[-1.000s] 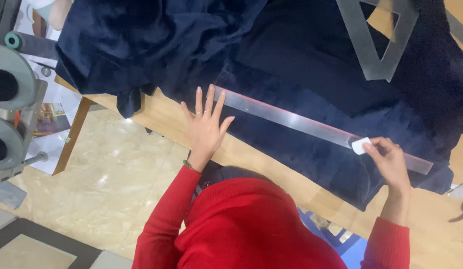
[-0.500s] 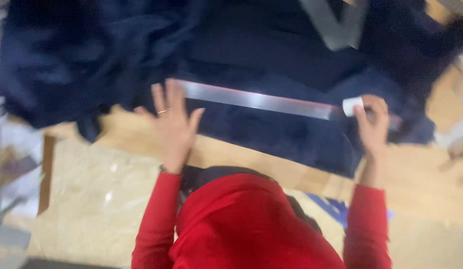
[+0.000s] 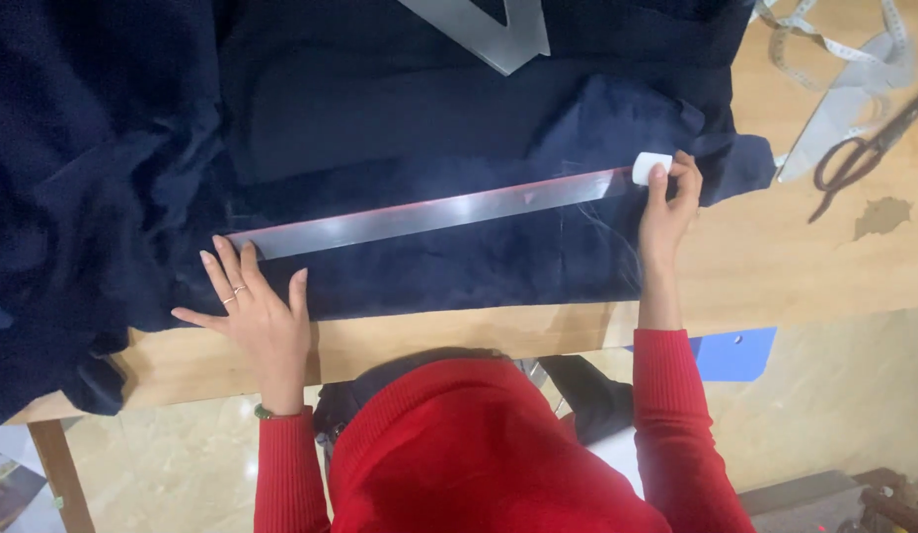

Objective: The person marks lines on a dark blue fabric using a ruler and white chalk, then uses scissors to cut along the marked lines. The person adjusts the fabric and ruler multiple times to ensure straight cuts.

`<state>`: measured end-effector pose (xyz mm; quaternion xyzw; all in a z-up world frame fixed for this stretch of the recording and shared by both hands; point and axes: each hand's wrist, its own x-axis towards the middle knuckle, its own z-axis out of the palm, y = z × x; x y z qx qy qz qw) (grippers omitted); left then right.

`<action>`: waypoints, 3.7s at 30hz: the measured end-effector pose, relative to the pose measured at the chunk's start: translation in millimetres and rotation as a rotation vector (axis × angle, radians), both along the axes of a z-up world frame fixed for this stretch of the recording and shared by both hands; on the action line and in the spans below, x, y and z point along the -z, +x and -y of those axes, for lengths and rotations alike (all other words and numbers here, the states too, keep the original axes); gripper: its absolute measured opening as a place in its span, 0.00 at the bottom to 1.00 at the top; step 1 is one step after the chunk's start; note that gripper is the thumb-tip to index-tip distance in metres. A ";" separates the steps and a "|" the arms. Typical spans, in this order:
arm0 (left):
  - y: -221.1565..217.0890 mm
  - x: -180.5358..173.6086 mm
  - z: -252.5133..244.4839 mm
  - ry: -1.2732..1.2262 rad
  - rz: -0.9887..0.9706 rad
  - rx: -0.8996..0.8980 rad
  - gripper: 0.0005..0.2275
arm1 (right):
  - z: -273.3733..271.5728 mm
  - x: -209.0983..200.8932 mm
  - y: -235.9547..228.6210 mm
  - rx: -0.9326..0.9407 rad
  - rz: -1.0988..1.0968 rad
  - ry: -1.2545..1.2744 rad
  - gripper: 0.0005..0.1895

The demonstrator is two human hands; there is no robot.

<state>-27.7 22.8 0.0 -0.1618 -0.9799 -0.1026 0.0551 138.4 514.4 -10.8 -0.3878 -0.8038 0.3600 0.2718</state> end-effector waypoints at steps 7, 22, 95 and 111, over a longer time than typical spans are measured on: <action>-0.1 11.2 0.3 0.004 -0.031 0.003 0.38 | 4.8 -7.1 -6.5 0.009 -0.016 -0.051 0.08; 3.3 -10.8 2.0 -0.007 0.223 -0.129 0.32 | -16.7 19.7 9.5 -0.192 0.039 0.165 0.05; 95.0 -13.0 -191.7 -0.018 0.195 0.429 0.14 | -316.3 82.2 69.4 0.411 1.191 0.989 0.20; 28.8 -38.2 -204.5 0.061 -0.011 0.380 0.19 | -334.3 36.1 149.8 -0.386 0.916 0.458 0.12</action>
